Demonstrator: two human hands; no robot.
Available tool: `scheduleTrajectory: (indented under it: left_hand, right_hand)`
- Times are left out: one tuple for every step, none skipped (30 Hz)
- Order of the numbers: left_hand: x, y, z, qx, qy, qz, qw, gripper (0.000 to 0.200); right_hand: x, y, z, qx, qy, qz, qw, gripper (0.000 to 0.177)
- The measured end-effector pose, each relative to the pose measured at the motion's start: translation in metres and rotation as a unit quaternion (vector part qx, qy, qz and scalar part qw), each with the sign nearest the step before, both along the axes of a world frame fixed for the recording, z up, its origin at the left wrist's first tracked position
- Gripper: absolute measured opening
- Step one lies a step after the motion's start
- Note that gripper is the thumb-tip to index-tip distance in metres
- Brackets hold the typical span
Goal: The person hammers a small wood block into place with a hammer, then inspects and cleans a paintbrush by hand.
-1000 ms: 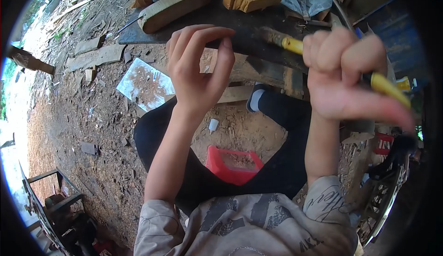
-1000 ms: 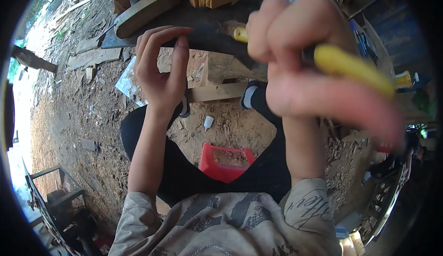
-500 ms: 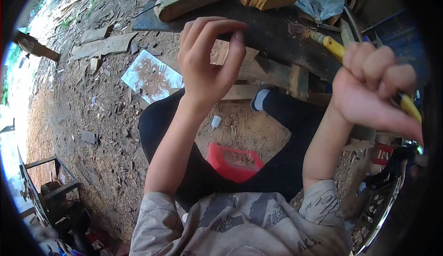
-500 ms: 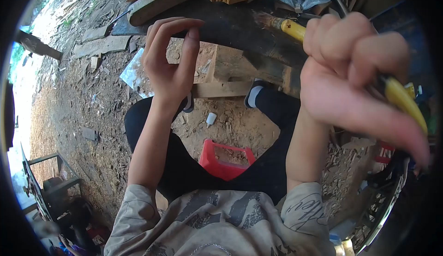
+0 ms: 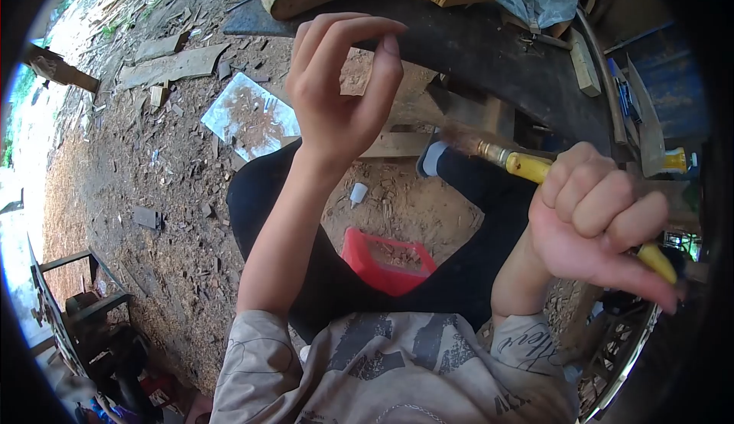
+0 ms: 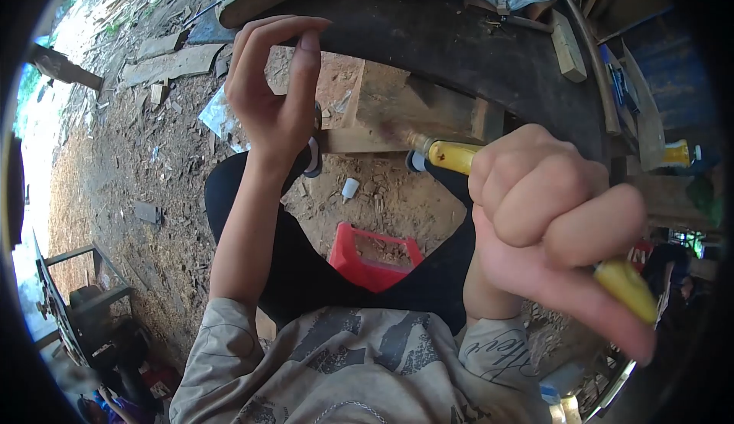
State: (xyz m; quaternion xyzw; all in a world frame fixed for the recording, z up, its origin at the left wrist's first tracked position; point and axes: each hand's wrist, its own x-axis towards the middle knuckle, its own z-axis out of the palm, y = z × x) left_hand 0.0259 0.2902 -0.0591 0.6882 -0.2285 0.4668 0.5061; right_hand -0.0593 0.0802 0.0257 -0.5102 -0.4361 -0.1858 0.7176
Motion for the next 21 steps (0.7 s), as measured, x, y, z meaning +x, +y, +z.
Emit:
scheduleTrajectory:
  left_hand:
    - [0.000,0.003,0.000,0.002,-0.002,0.006,1.000,0.012]
    - [0.000,0.006,-0.001,0.004,-0.003,0.013,1.000,0.012]
    - [0.000,0.009,-0.002,-0.002,-0.004,0.013,1.000,0.012]
    - [0.002,0.012,-0.004,-0.009,-0.006,0.013,1.000,0.012]
    - [0.003,0.014,-0.004,-0.015,-0.008,0.012,1.000,0.012]
    - [0.004,0.016,-0.005,-0.020,-0.006,0.012,1.000,0.011]
    - [0.006,0.019,-0.007,-0.025,-0.004,0.014,1.000,0.011]
    - [0.006,0.021,-0.008,-0.030,-0.002,0.015,0.999,0.011]
    - [0.006,0.023,-0.009,-0.033,0.003,0.017,0.999,0.011]
    - [0.005,0.024,-0.009,-0.036,0.007,0.019,0.999,0.011]
    - [0.005,0.025,-0.009,-0.039,0.011,0.020,0.999,0.010]
    - [0.005,0.026,-0.009,-0.041,0.015,0.022,0.999,0.010]
    - [0.004,0.026,-0.009,-0.044,0.018,0.024,0.999,0.010]
    - [0.004,0.026,-0.007,-0.048,0.020,0.025,0.998,0.010]
    - [0.003,0.026,-0.007,-0.044,0.025,0.028,0.998,0.010]
    - [0.001,0.026,-0.007,-0.040,0.029,0.034,0.998,0.009]
    - [0.001,0.028,-0.006,-0.035,0.031,0.040,0.998,0.009]
    - [0.002,0.029,-0.004,-0.018,0.020,0.060,0.998,0.009]
    - [0.001,0.030,-0.003,-0.002,0.012,0.080,0.997,0.010]
    - [-0.002,0.030,-0.002,0.015,0.008,0.098,0.995,0.010]
    - [-0.004,0.030,-0.001,0.010,0.026,0.084,0.996,0.011]
  right_hand:
    - [0.001,0.000,-0.002,-0.003,-0.002,-0.004,1.000,0.075]
    - [0.001,0.000,-0.004,-0.006,-0.004,-0.009,1.000,0.074]
    - [0.002,-0.001,-0.002,0.004,0.000,-0.012,1.000,0.074]
    - [0.003,0.002,0.001,0.009,-0.007,-0.011,1.000,0.074]
    - [0.005,0.004,0.004,0.014,-0.014,-0.010,1.000,0.075]
    - [0.006,0.006,0.007,0.019,-0.021,-0.009,1.000,0.075]
    - [0.007,0.007,0.010,0.015,-0.041,-0.009,0.999,0.076]
    - [0.008,0.011,0.008,0.030,-0.061,-0.013,0.998,0.077]
    - [0.010,0.015,0.006,0.044,-0.080,-0.018,0.996,0.077]
    - [0.011,0.019,0.003,0.058,-0.100,-0.023,0.993,0.078]
    - [0.009,0.024,-0.002,0.055,-0.113,-0.031,0.992,0.078]
    - [0.006,0.029,-0.009,0.044,-0.098,-0.034,0.994,0.066]
    - [0.003,0.035,-0.021,0.003,-0.034,-0.028,0.999,0.054]
    - [0.002,0.043,-0.033,-0.044,0.035,-0.027,0.998,0.045]
    - [0.001,0.047,-0.048,-0.082,0.086,-0.033,0.992,0.039]
    - [-0.004,0.047,-0.065,-0.112,0.130,-0.036,0.985,0.038]
    - [-0.006,0.044,-0.085,-0.150,0.154,-0.050,0.975,0.033]
    - [-0.005,0.045,-0.084,-0.134,0.149,-0.043,0.979,0.033]
    - [-0.005,0.045,-0.081,-0.119,0.147,-0.038,0.981,0.034]
    - [-0.008,0.044,-0.077,-0.104,0.149,-0.034,0.983,0.035]
    - [-0.008,0.044,-0.061,-0.090,0.143,-0.027,0.985,0.035]
